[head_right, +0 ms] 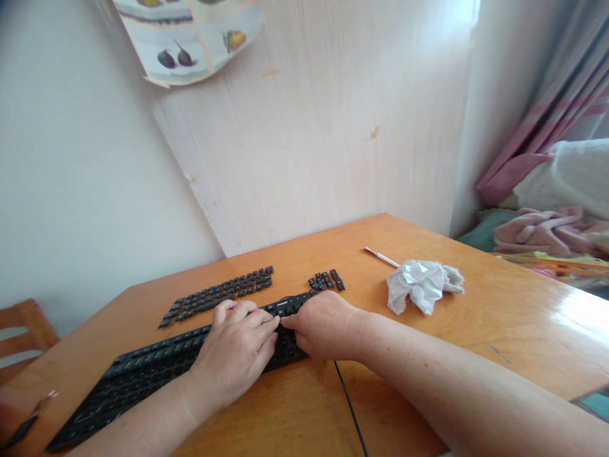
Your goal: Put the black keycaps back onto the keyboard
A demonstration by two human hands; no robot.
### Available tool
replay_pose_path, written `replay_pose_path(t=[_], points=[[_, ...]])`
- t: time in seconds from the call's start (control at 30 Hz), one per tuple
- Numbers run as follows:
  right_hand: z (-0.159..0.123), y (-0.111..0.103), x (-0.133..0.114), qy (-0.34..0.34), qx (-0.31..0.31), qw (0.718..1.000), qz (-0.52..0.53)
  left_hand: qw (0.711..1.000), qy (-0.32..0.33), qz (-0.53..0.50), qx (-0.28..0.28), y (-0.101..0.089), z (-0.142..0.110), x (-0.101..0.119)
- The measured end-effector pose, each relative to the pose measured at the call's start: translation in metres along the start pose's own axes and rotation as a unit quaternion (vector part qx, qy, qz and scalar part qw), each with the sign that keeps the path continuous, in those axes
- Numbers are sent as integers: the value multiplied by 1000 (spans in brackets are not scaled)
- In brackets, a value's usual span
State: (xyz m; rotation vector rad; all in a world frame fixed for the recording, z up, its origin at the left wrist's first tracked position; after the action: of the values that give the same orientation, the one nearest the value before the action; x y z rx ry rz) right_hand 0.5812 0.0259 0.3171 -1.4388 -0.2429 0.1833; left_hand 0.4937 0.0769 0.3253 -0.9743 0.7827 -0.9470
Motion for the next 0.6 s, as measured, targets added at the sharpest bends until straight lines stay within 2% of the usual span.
replay_pose_path(t=[0.47, 0.6], points=[[2, 0, -1, -6, 12, 999, 32, 999, 7, -34, -11, 0, 6, 0], [2, -4, 8, 7, 30, 999, 30, 999, -8, -43, 4, -4, 8, -5]])
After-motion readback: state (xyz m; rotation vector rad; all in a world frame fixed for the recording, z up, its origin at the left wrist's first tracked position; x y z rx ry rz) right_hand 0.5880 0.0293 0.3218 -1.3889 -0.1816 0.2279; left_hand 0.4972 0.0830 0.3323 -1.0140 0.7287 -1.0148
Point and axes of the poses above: each hand's wrist, its own z-axis towards the middle knuckle, its own y-axis out of the palm, x = y × z, the point moved 8 cm from there along z, towards the middle knuckle, and after that the axes turned 12 degrees about -y, right-handed, at the moved point
